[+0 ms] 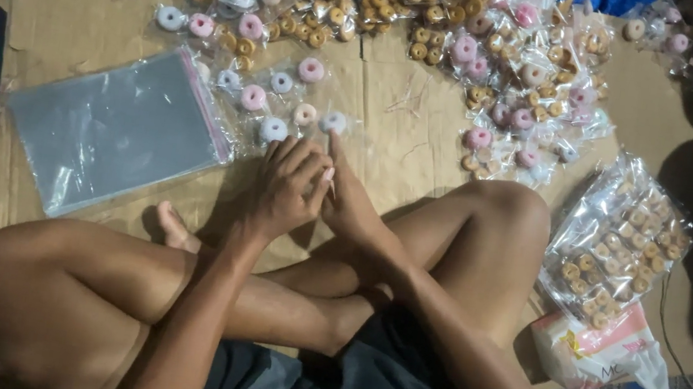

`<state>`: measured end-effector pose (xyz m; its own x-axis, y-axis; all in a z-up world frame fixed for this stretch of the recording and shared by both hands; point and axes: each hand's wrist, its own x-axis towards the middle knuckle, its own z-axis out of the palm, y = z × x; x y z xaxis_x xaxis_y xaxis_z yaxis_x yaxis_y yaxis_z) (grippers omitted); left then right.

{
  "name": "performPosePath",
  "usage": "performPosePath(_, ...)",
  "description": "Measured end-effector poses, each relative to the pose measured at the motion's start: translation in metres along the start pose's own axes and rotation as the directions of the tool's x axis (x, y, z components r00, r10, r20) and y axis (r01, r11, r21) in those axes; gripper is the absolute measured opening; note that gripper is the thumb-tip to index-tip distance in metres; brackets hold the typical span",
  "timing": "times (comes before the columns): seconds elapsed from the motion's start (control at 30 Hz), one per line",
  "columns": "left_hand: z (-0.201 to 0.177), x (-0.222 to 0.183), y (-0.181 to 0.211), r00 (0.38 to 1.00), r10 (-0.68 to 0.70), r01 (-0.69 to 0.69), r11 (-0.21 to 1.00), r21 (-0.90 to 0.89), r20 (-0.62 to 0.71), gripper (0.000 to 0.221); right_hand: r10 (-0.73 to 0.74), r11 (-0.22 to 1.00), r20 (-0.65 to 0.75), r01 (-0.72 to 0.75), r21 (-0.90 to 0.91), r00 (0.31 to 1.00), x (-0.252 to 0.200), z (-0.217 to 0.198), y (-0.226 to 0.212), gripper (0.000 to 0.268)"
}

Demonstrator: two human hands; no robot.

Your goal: The person picks up small donut-shaped items from a pile, places them individually into plastic bags, and then stacks the bags on the floor.

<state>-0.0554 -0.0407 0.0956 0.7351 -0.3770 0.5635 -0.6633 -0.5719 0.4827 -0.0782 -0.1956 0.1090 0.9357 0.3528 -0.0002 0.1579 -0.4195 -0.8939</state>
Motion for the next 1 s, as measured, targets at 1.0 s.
performPosePath(1.0, 0.036, -0.02, -0.077, 0.809, -0.533, 0.475, 0.841, 0.258, 0.248, 0.06, 0.388, 0.864, -0.088, -0.396, -0.312, 0.917, 0.044, 0.024, 0.081, 0.083)
